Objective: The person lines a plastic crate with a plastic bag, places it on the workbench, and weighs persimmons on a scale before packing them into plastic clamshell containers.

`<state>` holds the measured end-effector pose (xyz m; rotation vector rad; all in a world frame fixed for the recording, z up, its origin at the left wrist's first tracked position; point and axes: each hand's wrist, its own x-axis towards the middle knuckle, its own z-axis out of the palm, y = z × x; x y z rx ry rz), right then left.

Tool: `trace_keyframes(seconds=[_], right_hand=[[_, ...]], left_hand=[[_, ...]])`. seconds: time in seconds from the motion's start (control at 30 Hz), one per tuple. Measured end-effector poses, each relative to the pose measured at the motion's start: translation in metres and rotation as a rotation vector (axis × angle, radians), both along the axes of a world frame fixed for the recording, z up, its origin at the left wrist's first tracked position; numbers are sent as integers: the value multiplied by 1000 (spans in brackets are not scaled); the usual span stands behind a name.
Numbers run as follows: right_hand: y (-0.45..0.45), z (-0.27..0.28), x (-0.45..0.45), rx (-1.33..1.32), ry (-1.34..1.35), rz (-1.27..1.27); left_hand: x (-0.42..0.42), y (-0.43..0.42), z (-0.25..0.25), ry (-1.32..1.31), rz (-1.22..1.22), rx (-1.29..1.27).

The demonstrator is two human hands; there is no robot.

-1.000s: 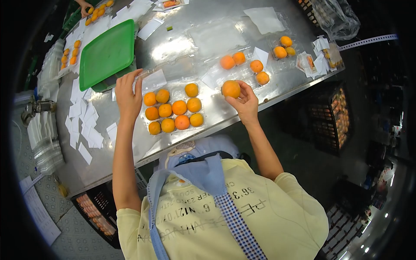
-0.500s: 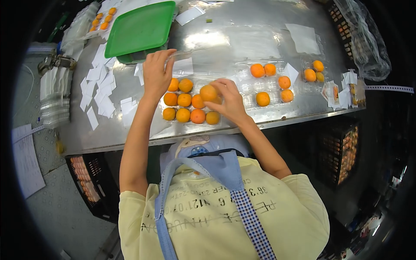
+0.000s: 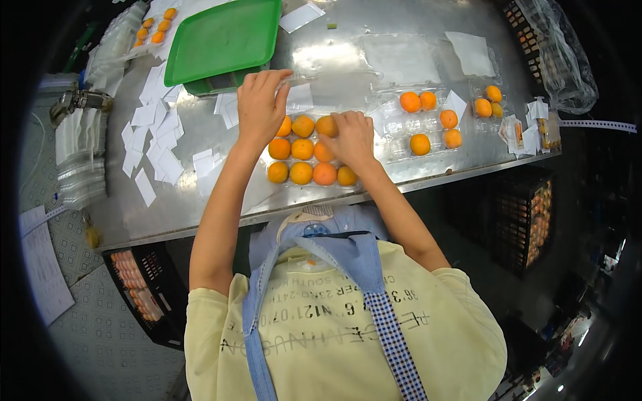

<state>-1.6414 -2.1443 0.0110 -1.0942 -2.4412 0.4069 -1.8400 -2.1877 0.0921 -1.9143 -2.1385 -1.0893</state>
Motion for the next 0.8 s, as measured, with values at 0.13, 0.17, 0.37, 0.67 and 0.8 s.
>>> trace_keyframes(seconds=[0.13,0.17,0.37,0.67,0.8], right_hand=[[-5,2,-5,-20,-48,-52],[-4,5,-7,-33,-72,-66],[-3,14,-2,-78,-9,-93],[-4,7,38,-99,22,-202],[-4,3,43,-189,-1,-202]], left_hand=[[-9,-4,3,-36,-65,-33],[-13,-4,3,-28,-72,-36],[-13,-7,9,-41,-104,-44],[-16,-5,8,-71,-112,-5],[-14,-2,9,-61,-82,-11]])
